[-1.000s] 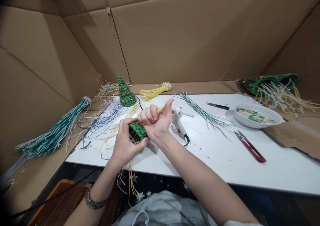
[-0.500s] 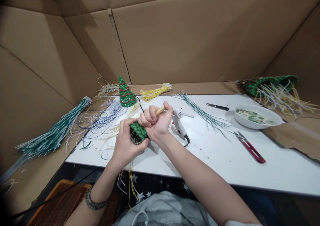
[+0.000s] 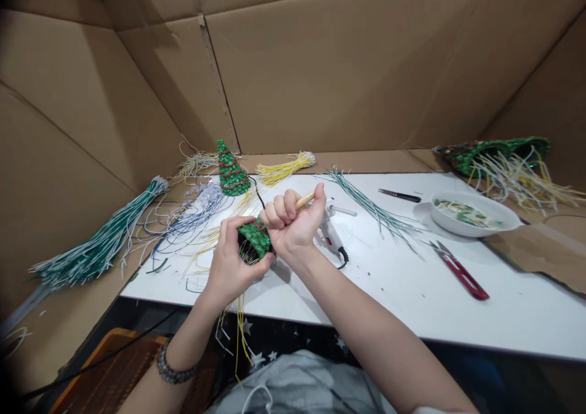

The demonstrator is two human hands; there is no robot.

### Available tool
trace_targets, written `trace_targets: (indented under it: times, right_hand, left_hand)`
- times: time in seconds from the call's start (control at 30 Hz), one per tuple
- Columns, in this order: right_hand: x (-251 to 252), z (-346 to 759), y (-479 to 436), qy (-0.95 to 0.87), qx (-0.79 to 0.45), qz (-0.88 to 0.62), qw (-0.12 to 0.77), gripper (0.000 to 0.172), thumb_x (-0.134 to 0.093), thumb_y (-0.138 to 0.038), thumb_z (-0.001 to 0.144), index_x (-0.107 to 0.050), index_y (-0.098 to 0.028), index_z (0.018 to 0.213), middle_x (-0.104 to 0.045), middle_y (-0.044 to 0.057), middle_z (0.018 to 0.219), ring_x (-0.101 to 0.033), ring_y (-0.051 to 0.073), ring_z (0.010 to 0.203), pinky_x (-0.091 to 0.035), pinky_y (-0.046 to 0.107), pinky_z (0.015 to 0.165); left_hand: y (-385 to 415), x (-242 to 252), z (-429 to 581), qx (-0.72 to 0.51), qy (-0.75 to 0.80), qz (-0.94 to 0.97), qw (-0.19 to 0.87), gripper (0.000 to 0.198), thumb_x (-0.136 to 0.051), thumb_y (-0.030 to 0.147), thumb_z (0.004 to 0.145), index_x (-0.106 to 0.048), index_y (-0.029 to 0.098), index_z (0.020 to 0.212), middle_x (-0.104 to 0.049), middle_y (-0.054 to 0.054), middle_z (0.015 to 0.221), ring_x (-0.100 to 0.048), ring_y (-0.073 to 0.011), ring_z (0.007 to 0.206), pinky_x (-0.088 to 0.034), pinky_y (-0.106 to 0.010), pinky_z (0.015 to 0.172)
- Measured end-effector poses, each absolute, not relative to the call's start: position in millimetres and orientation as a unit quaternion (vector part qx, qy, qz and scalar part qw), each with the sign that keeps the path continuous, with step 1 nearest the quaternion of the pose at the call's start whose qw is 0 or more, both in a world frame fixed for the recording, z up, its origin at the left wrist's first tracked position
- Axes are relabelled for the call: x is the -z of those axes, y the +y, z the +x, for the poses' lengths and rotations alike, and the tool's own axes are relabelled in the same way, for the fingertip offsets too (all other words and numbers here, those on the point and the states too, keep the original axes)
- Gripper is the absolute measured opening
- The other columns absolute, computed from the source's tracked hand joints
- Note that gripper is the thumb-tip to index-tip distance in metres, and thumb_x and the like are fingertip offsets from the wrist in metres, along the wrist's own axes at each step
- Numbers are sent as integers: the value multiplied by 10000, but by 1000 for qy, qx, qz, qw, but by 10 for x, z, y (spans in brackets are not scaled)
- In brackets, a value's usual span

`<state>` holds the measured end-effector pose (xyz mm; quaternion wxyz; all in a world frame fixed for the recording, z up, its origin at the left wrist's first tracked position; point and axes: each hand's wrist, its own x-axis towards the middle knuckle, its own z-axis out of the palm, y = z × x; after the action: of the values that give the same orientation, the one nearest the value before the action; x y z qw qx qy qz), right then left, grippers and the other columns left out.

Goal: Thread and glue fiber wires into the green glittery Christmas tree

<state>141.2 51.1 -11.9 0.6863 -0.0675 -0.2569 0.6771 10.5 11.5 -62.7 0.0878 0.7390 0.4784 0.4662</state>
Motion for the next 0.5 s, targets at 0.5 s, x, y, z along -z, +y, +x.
trace_targets:
  times: [0.5]
  right_hand:
    - [98, 1430, 512, -324, -707, -69, 625, 582, -401, -565, 852, -341, -202, 400, -232, -65, 380, -254, 71, 330, -247, 233, 397]
  left_hand:
    - [116, 620, 110, -455, 483, 744, 86, 660, -764, 307, 642, -456, 250, 1222, -487, -73, 1163, -510, -260, 1124, -478, -430, 930]
